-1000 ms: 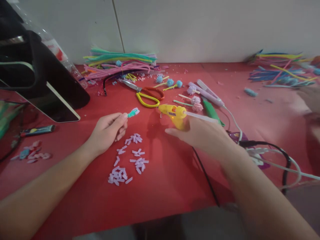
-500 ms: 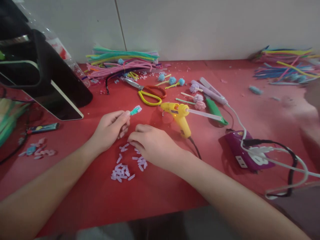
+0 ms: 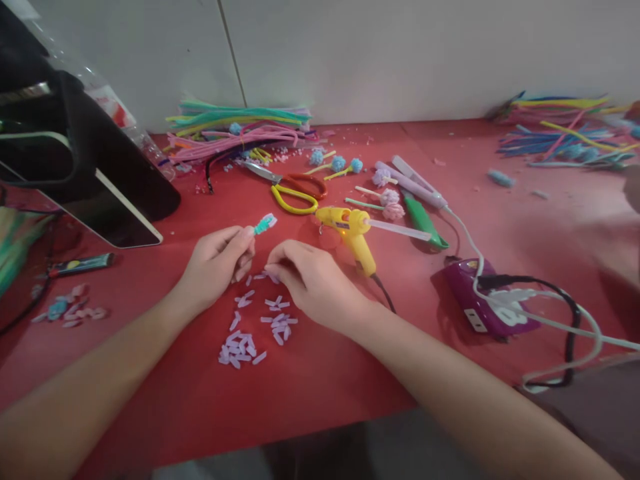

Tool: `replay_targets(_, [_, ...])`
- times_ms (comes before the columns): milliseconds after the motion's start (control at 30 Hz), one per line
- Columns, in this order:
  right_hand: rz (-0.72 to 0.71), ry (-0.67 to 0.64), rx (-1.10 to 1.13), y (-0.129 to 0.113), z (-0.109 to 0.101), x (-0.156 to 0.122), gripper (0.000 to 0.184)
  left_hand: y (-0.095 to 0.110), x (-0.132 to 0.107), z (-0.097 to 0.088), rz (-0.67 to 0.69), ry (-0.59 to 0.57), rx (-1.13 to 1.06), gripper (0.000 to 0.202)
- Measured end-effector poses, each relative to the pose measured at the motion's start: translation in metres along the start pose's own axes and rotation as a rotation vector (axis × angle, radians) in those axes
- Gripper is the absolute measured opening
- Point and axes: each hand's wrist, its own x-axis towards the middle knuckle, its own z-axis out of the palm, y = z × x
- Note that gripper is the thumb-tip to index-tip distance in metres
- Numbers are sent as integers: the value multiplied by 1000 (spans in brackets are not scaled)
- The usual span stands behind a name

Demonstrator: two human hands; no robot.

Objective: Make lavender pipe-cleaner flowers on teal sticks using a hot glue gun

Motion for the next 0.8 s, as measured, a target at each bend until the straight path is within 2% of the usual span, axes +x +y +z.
replay_targets(133, [59,124,166,7,1,0,7,-1,-3,2,33,6,79,40])
replay_targets(367, [172,157,226,9,7,8,9,1,-4,8,109,47,194,38])
replay_targets(533, [148,200,227,5,10,10,16,1,-4,11,123,95,257,41])
replay_targets(800, [117,244,249,3,13,9,12,0,-6,13,163,87,319,40])
